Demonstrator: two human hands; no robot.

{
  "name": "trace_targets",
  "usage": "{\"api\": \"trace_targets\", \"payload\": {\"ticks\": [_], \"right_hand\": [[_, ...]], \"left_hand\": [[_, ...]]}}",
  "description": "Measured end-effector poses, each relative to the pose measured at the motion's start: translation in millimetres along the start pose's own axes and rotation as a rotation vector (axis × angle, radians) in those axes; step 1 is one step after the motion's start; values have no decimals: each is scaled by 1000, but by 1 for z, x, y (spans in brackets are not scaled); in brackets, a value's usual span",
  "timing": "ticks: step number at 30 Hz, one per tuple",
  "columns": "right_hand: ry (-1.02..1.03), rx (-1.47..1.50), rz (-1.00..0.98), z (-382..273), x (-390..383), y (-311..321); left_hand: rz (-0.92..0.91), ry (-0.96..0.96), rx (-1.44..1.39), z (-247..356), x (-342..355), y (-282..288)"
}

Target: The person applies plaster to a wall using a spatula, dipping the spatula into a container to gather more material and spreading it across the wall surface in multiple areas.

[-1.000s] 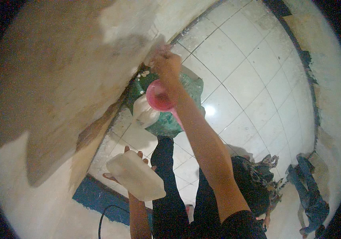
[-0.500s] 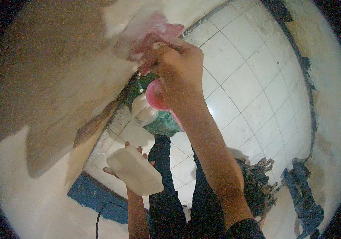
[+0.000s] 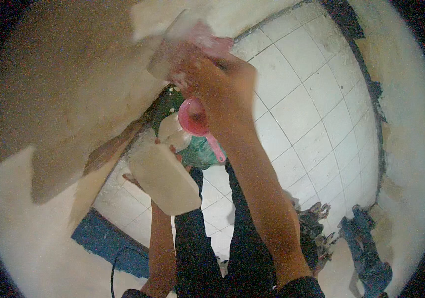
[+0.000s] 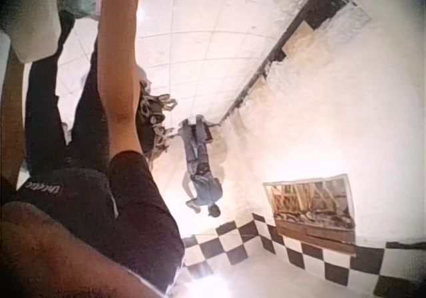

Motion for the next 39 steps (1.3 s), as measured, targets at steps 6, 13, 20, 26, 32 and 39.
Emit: {"api": "trace_targets", "payload": {"ticks": [6,13,20,26,32,39], "right_hand": [[162,-499,219,-53,-73,75],[437,-1164,-28,-69,-116,57],[602,-1284,-68,-41,-71,65],[413,-1222,-102,-16,-49,94],[253,-936,-119,11,-15,128],[85,-805,-123,16,9,152]], "left_hand": [[137,-212,162,15,70,53],[71,-161,188,-38,116,7],[28,-160,209,-93,118,-39],[92,-91,266,-119,120,-25],[-13,56,305,-128,118,-30],[-77,77,447,-133,135,-55]]}}
Point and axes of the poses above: each hand's wrist, its own x-axis towards the middle knuckle, its own y-axis out of the back of the hand, z = x × y, the point moved 7 cm from there along x, towards the middle knuckle, and after that the axes turned 13 degrees about z, right-handed, at the moved point
